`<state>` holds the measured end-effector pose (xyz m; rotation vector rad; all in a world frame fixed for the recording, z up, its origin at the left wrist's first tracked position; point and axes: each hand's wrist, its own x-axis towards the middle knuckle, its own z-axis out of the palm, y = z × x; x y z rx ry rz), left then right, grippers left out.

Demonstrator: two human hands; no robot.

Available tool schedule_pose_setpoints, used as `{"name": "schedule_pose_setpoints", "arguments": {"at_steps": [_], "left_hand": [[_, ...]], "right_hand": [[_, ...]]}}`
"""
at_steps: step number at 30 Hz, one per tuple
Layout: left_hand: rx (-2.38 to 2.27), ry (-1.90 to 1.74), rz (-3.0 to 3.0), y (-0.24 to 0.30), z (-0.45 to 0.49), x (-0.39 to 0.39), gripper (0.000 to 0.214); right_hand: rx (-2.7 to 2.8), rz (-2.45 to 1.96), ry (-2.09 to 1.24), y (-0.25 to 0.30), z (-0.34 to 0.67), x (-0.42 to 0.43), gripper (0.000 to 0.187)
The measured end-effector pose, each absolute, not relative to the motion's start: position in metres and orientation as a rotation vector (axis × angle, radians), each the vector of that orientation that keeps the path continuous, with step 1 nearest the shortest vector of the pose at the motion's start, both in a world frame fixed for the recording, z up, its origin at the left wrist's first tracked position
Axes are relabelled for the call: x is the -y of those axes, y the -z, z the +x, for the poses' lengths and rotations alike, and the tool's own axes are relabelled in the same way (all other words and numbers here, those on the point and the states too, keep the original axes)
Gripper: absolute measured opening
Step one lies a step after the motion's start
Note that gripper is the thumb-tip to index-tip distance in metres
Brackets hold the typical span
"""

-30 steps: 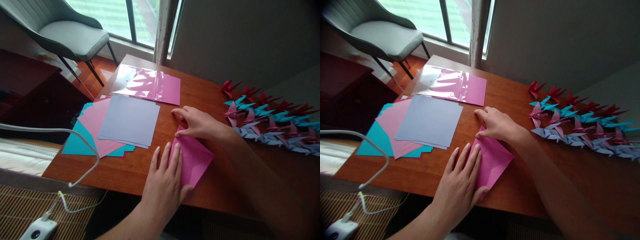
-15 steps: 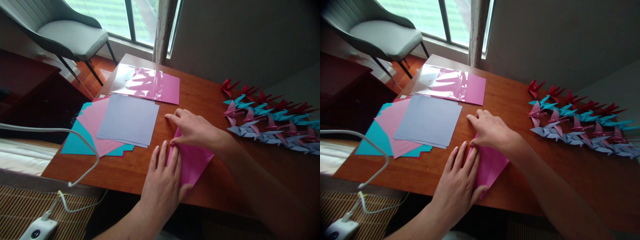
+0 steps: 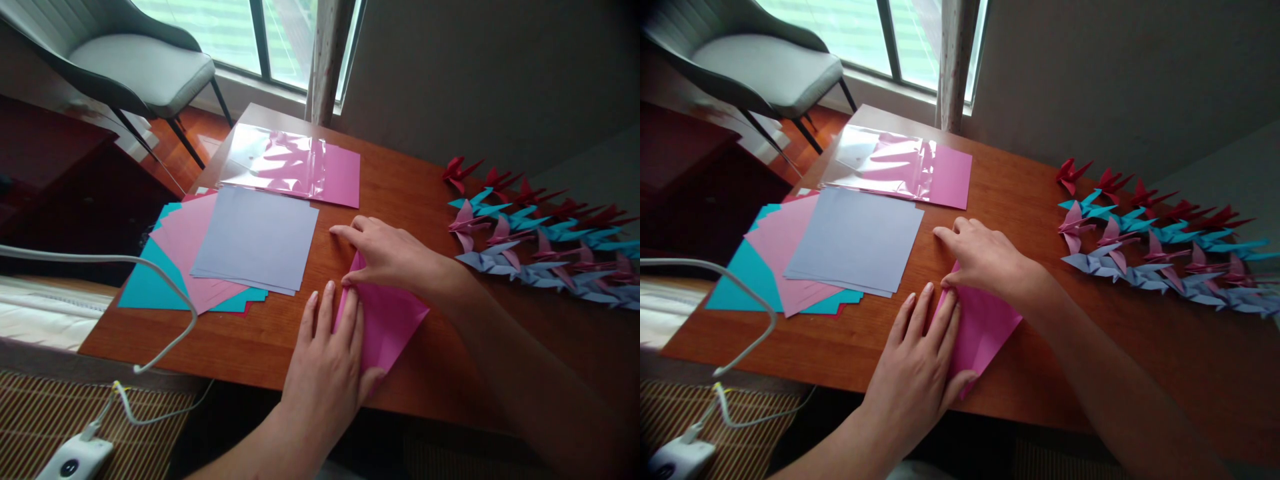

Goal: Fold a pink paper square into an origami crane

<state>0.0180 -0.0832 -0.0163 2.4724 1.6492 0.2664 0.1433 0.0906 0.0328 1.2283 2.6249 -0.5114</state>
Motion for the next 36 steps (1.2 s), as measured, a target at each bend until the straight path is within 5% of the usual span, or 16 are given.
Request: {"name": "schedule_pose_setpoints", "arguments": {"at_steps": [10,16,23,36], "left_hand": [[-1.656,-0.258,2.479,0.017,0.018,0.083,0.078],[-1.661,-0.267,2.456,0.013,0.019,0.083,0.076],[-1.585,-0.400,2.478,0.009,0.004,0.070,0.046],[-1.452,-1.050,1.745,-0.004,-0.009,0.019,0.023]], "right_hand": [[-2.642,1.332,0.738,-0.023,0.160,-0.119,0.057],[-2.761,1.498,0.764,-0.012,0.180,-0.134,0.033],[-2.869,1.577,0.845,-0.002,0.195,-0.100,0.024],[-2.957,1.513,1.288,-0.003,0.223,-0.036,0.048]]}}
